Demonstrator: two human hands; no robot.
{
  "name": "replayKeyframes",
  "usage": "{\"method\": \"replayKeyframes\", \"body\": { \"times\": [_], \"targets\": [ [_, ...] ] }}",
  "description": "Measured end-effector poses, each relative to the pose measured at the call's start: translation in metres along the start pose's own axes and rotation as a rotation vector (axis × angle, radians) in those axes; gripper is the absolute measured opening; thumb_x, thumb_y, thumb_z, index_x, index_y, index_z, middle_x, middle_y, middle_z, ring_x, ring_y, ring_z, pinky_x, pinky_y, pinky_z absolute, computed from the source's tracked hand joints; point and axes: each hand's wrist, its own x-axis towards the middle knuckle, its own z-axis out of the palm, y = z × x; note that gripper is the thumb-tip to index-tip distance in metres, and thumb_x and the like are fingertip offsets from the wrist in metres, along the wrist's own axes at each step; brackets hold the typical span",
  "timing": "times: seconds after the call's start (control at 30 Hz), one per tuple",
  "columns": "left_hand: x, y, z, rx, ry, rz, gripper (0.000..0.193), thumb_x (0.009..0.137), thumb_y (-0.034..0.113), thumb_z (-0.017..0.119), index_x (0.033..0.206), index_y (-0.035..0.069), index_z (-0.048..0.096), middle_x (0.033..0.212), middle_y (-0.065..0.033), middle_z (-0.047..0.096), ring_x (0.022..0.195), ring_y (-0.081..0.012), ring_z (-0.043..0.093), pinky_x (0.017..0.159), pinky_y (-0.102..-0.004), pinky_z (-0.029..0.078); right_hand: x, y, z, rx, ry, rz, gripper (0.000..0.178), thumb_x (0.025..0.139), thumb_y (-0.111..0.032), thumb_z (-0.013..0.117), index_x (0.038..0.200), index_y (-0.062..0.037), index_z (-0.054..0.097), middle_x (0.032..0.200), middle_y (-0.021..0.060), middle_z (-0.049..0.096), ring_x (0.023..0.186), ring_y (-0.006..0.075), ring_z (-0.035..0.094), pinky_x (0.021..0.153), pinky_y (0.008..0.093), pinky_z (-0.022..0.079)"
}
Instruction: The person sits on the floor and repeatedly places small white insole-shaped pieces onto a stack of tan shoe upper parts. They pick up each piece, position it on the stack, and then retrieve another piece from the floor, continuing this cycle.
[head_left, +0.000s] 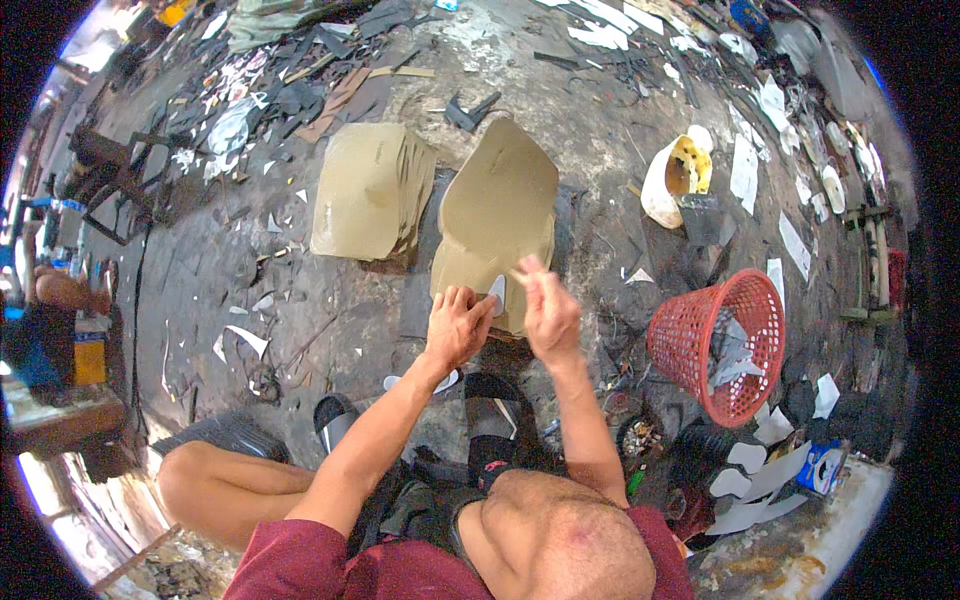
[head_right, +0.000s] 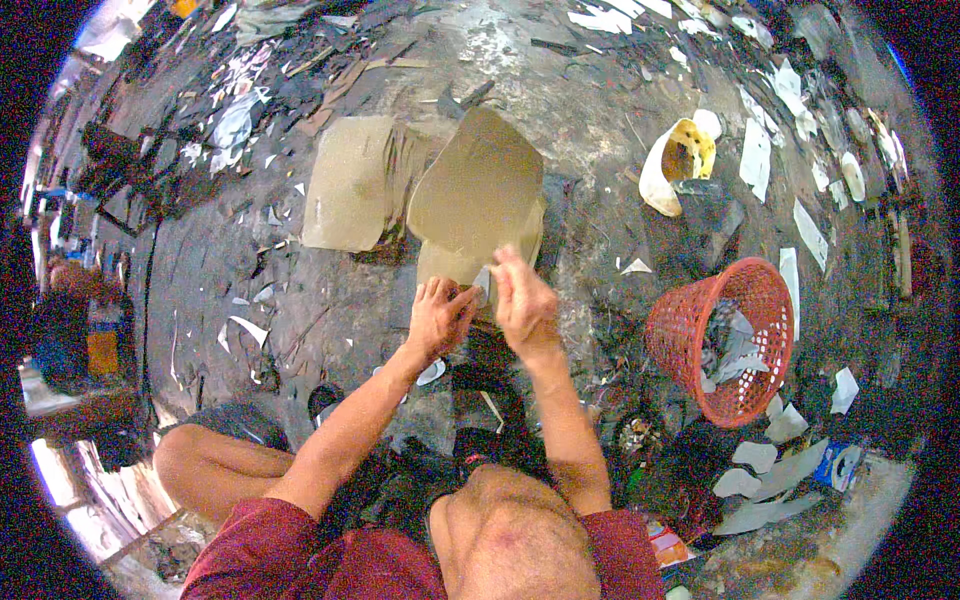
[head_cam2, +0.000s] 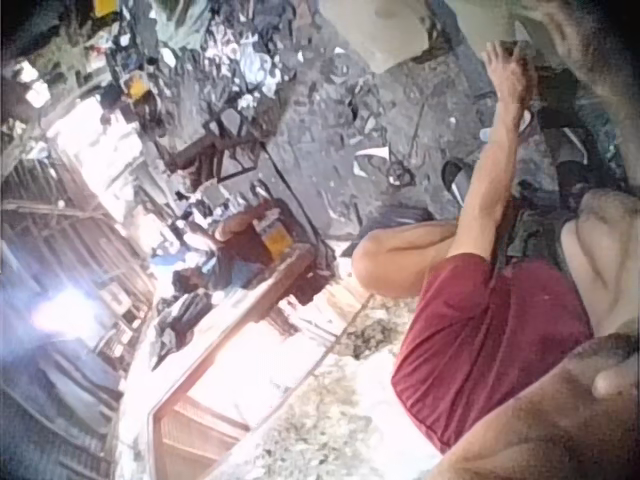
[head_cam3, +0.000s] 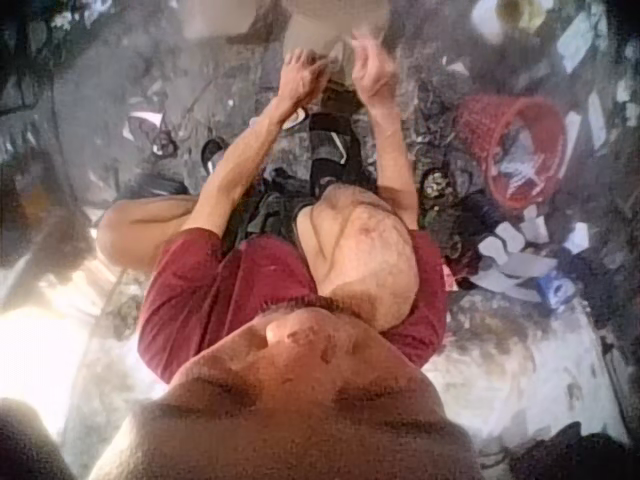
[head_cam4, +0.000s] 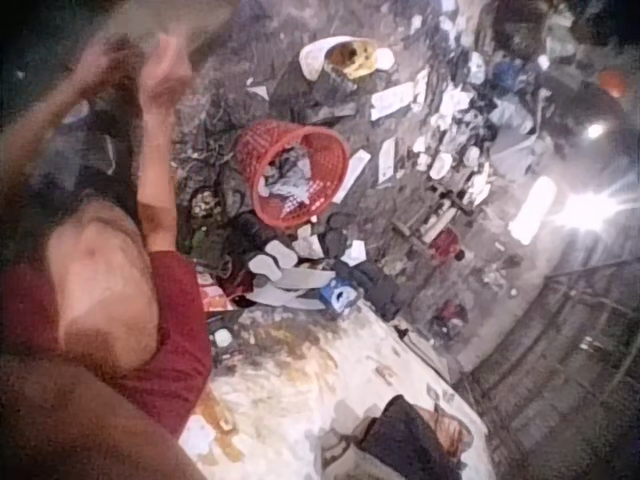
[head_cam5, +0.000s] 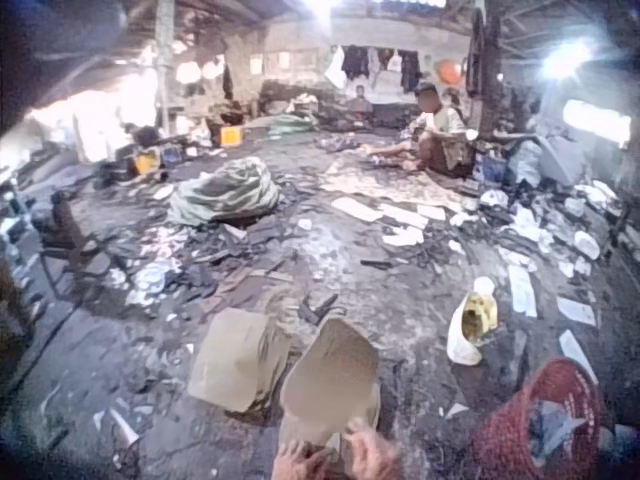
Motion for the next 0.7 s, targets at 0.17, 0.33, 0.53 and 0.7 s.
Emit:
{"method": "replayKeyframes", "body": {
  "times": [0.17,0.33,0.53,0.7],
  "targets": [
    [-0.011,-0.009,-0.001,-0.051,-0.191,-0.051,0.037,0.072,0.020,0.068,0.108,0.010,0.073,0.114,-0.0143,0.068,0.113,-0.0350,0.059,0.099,-0.0508,0.041,-0.055,-0.002,0.030,-0.038,-0.230,0.010,0.025,0.097,-0.016,0.062,0.118,-0.0010,0.064,0.132,0.0216,0.062,0.125,0.0382,0.058,0.105,0.0455,0.048],
    [-0.011,-0.012,-0.003,-0.045,-0.157,-0.041,0.038,0.074,0.022,0.072,0.112,0.014,0.074,0.111,-0.0130,0.067,0.109,-0.0345,0.059,0.095,-0.0488,0.044,-0.051,0.009,0.013,-0.216,-0.240,-0.105,0.028,0.092,-0.019,0.066,0.116,-0.0043,0.066,0.119,0.0139,0.069,0.108,0.0323,0.065,0.092,0.0396,0.052],
    [-0.005,-0.007,-0.004,-0.007,-0.084,-0.005,0.036,0.080,0.025,0.073,0.116,0.027,0.074,0.098,-0.0069,0.055,0.096,-0.0284,0.053,0.085,-0.0439,0.046,-0.003,0.021,0.001,-0.271,-0.107,0.045,0.012,0.095,-0.015,0.061,0.101,-0.0054,0.067,0.090,0.0153,0.070,0.084,0.0342,0.069,0.075,0.0437,0.055],
    [-0.007,-0.012,-0.003,-0.006,-0.131,-0.011,0.038,0.078,0.026,0.075,0.116,0.023,0.074,0.100,-0.0073,0.056,0.102,-0.0283,0.053,0.087,-0.0444,0.045,-0.022,0.018,0.004,-0.193,-0.300,-0.009,0.015,0.095,-0.016,0.061,0.102,-0.0036,0.065,0.092,0.0160,0.070,0.085,0.0353,0.069,0.076,0.0447,0.056]
  ]
}}
